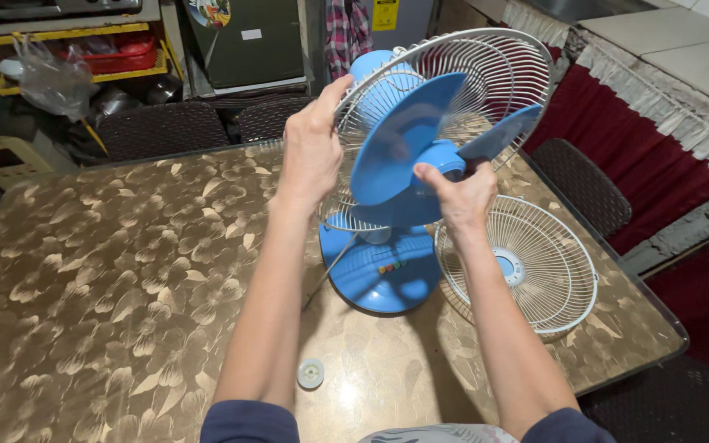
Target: The person disassembles a blue table fan on a table. They remove the front grille, unscrew the central hub nut, detach the fan blades, and then remove the rear grille. The components are placed on the table.
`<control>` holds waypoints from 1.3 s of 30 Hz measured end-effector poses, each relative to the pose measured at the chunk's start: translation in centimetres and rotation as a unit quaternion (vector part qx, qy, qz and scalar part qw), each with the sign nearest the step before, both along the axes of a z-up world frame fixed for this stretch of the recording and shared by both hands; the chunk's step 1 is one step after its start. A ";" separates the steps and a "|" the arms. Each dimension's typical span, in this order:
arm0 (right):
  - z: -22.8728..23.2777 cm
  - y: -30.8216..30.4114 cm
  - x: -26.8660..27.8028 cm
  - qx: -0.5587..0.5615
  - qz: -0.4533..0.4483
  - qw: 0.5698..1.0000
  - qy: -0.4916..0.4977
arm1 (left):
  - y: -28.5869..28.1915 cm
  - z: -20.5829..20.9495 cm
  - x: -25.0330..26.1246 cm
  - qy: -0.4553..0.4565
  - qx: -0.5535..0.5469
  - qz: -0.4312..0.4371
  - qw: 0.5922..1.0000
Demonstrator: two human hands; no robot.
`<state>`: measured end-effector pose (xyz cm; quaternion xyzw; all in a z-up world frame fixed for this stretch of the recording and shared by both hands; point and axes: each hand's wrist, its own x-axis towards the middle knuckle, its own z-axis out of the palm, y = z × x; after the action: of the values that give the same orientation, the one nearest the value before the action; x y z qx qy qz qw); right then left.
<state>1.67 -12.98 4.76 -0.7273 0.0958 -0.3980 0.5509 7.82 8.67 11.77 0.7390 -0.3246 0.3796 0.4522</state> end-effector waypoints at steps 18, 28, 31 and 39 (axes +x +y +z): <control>-0.5 2.2 -1.8 -0.301 -0.120 0.944 -0.070 | 0.5 -5.5 -0.7 0.172 -0.116 -0.016 0.978; 0.7 1.2 -0.6 -0.302 -0.098 0.947 -0.056 | -0.9 -6.9 0.2 0.101 -0.188 -0.027 0.977; 0.5 1.2 -1.1 -0.185 -0.080 0.979 -0.027 | -1.3 -7.0 0.2 0.099 -0.214 -0.017 0.972; 1.1 1.6 -1.2 -0.033 -0.068 0.985 0.152 | -1.2 -6.9 0.4 0.156 -0.188 0.036 0.969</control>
<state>0.48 -11.43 5.83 -0.7889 0.2145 -0.3226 0.4770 8.24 7.48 4.85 0.7022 -0.1454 0.3297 0.6141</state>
